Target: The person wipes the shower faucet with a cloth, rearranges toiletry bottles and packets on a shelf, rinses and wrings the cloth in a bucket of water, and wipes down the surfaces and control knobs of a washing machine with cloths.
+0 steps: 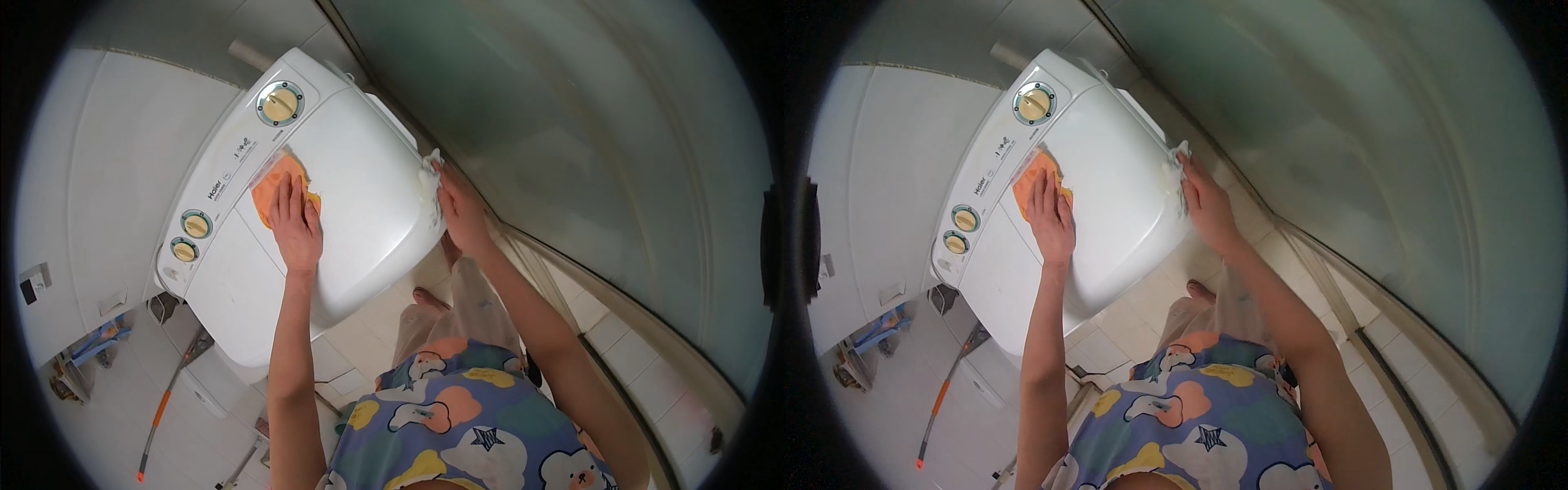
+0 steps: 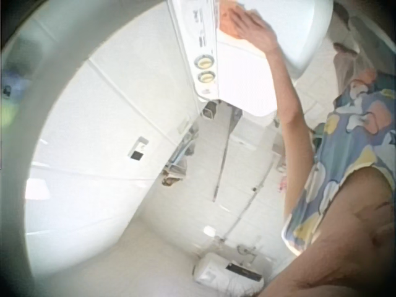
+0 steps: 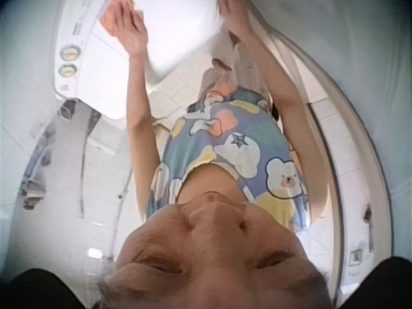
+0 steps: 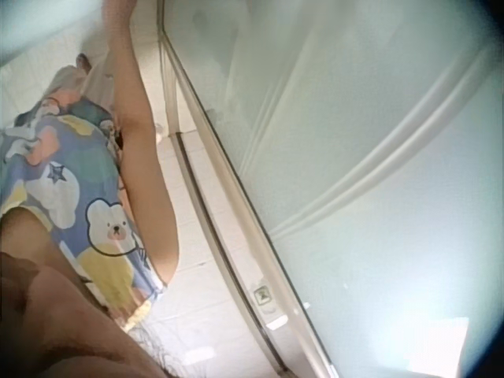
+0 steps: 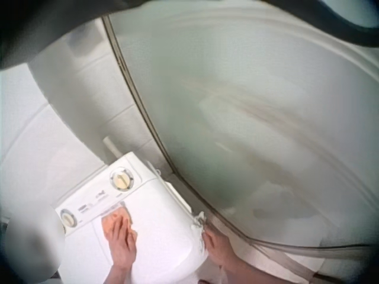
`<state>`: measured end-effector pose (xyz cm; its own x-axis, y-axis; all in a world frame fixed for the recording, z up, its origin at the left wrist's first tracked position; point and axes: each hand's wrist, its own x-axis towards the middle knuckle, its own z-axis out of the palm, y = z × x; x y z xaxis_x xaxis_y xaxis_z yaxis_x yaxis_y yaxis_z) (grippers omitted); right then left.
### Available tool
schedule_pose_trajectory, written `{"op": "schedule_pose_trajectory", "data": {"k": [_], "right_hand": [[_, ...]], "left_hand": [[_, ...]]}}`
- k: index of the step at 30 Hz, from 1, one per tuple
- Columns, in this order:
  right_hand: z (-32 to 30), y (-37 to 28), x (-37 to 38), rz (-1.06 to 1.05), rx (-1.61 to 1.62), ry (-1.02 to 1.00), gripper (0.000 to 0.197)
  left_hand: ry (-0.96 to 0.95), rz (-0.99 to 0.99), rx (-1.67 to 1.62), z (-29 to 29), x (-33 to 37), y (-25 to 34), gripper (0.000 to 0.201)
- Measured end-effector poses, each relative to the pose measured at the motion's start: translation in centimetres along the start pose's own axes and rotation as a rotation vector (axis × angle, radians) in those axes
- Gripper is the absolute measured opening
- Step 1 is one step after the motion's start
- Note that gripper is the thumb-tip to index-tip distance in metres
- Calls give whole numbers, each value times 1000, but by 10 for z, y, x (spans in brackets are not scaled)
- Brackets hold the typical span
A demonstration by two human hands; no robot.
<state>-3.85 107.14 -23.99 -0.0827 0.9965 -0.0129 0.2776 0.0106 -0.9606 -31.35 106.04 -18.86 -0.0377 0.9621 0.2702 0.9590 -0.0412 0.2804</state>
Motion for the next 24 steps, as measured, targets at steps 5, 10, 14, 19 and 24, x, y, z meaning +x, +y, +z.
{"op": "schedule_pose_trajectory", "data": {"k": [5,10,14,19,24], "right_hand": [[12,-12,-74,134,-2,75,48],[5,-16,-47,-62,-93,245,45],[26,-5,-75,-73,-58,281,45],[86,-15,-127,-457,-208,222,50],[99,-24,-128,-688,-309,-34,47]], "left_hand": [[96,60,55,1,-7,-5,41],[211,63,42,-11,-23,-9,39],[249,6,-87,-33,-72,-8,35],[234,-246,-45,-58,-178,-39,35],[218,-272,31,-60,-216,-62,37]]}}
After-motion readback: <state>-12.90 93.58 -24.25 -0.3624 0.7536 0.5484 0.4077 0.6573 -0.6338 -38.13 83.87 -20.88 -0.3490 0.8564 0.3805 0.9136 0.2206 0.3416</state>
